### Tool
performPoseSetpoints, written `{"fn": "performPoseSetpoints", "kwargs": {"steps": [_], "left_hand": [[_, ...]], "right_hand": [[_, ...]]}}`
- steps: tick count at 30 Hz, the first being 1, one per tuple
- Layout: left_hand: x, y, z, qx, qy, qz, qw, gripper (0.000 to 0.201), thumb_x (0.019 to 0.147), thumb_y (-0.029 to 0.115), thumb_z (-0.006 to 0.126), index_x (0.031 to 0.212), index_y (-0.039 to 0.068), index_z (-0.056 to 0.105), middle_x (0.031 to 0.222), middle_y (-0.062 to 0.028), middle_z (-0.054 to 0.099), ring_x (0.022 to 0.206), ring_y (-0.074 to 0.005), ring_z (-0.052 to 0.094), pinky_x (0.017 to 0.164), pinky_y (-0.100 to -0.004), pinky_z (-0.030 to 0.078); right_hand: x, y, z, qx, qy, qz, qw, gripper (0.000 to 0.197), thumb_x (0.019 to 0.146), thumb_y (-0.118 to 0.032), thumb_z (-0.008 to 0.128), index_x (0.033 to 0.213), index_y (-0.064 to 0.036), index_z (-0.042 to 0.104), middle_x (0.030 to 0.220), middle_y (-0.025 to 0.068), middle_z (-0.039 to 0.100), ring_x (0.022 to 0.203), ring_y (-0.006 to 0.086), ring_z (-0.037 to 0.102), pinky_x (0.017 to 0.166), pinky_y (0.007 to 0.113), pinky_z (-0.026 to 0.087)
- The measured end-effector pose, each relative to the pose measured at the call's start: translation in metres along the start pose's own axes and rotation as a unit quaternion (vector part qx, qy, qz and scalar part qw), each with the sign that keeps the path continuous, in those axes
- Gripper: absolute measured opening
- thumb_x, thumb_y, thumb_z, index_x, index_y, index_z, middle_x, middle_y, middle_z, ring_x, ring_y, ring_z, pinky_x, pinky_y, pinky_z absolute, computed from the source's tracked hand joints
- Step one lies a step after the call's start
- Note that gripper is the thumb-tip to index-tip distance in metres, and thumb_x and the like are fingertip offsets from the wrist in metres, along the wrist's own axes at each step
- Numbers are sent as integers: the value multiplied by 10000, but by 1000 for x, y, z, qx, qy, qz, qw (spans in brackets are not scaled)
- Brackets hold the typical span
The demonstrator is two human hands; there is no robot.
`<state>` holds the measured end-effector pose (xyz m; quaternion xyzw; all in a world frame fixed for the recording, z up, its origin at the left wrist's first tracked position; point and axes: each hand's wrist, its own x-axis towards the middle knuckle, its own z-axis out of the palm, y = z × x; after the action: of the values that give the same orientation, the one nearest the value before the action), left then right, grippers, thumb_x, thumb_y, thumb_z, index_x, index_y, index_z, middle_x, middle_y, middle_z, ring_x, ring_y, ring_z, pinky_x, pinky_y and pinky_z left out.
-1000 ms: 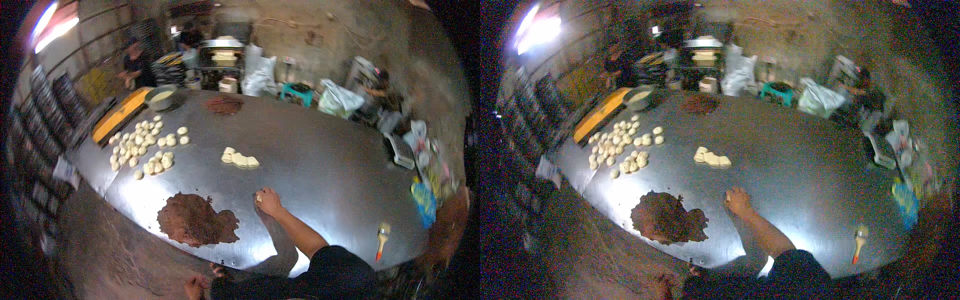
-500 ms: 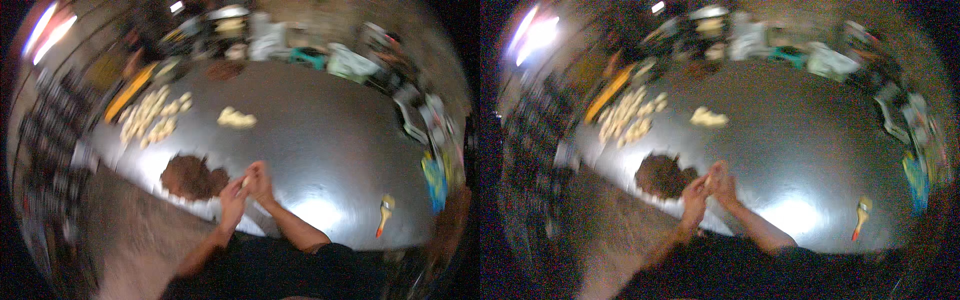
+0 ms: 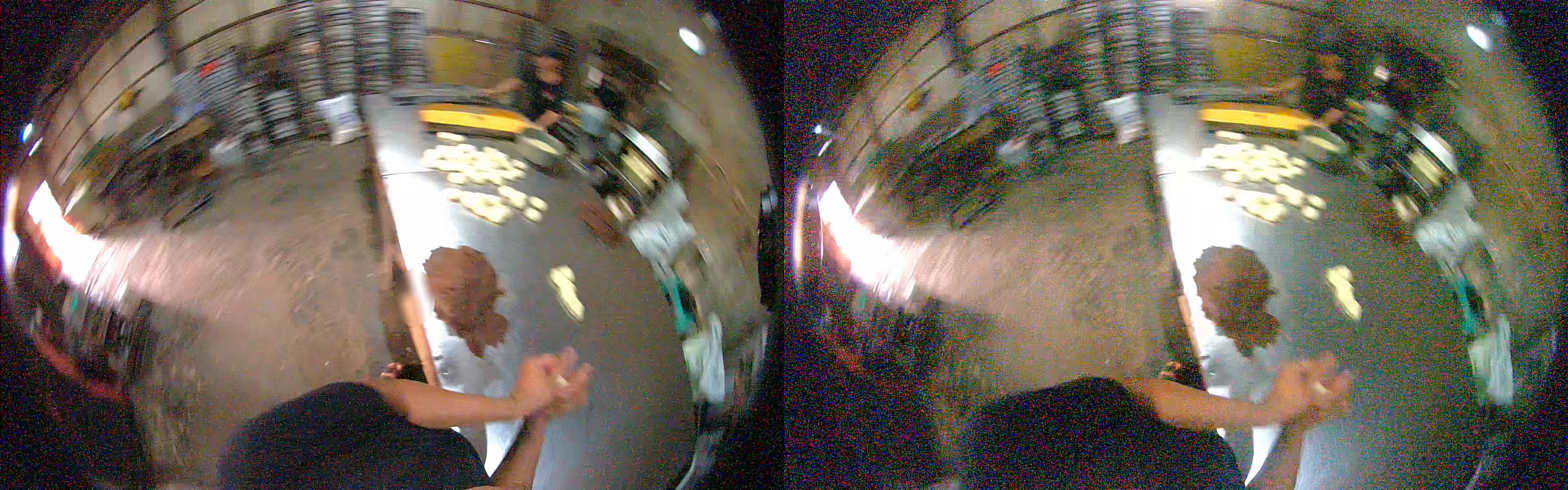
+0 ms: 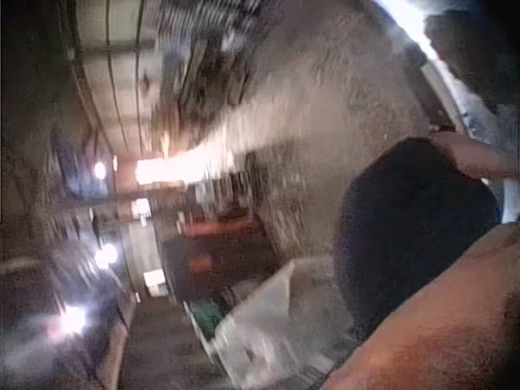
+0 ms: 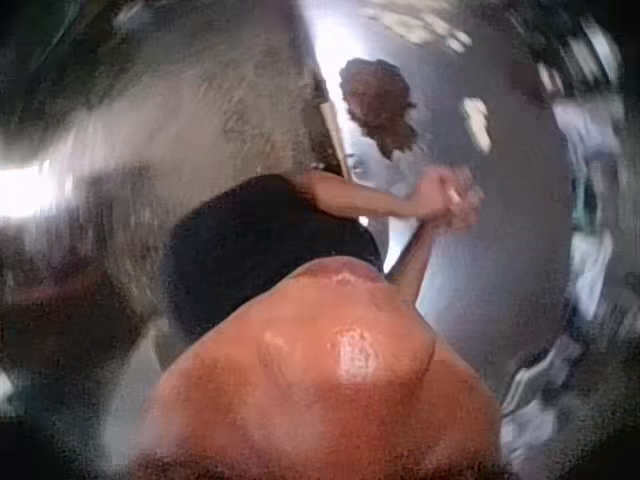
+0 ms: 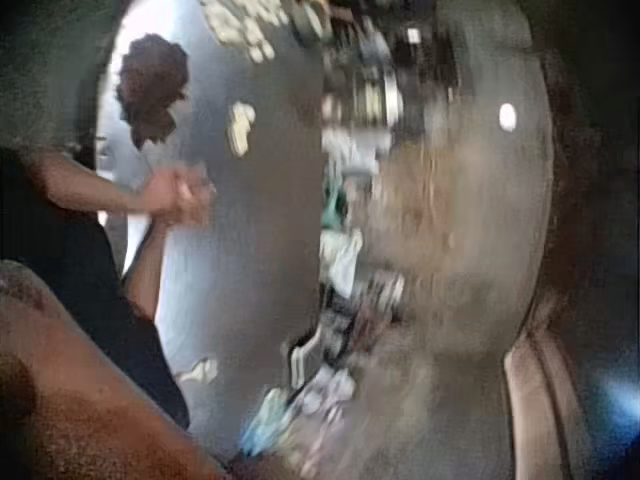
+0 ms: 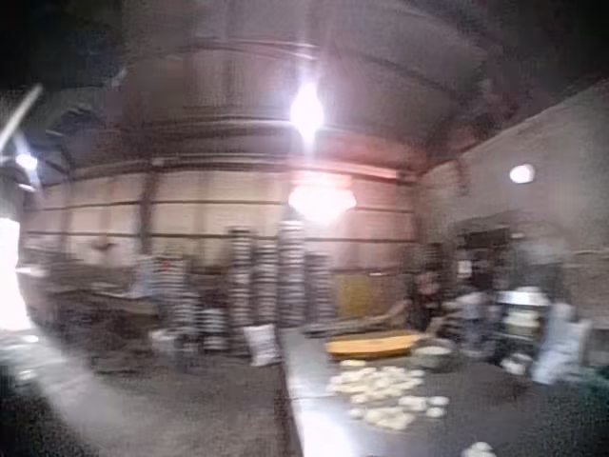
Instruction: The person repeatedly takes small pieces of dough, flattens them, scoops a dark filling onto the center, and folds the dough to enclose it. The finished pastries are placed on the metal table. Another person works nearby at the same table.
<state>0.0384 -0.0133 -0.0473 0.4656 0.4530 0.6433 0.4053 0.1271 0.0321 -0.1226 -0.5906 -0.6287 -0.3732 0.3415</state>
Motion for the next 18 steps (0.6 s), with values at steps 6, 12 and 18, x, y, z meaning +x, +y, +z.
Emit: {"fn": "performPoseSetpoints", "kwargs": {"steps": [6,12,18], "left_hand": [[11,-15,-72,104,35,-221,969,778,863,702,476,506,15,561,536,-69,547,523,-153,499,495,-377,420],[-6,-50,-156,-64,2,-398,915,866,906,726,274,1087,-47,619,1036,-136,654,945,-245,595,822,-376,483],[-46,-65,-295,-64,118,-408,903,562,936,530,490,1159,25,594,1008,-100,637,890,-195,612,772,-346,505]], "right_hand": [[-13,-54,-54,634,-264,493,534,466,957,-428,506,628,-102,559,696,17,568,576,146,520,503,361,417],[-21,-82,-51,686,-408,585,145,272,871,-165,602,1083,6,588,966,103,646,859,202,628,777,327,515],[-47,-49,25,723,-458,428,290,299,816,-14,615,1113,17,632,1063,104,675,935,172,640,836,287,507]]}}
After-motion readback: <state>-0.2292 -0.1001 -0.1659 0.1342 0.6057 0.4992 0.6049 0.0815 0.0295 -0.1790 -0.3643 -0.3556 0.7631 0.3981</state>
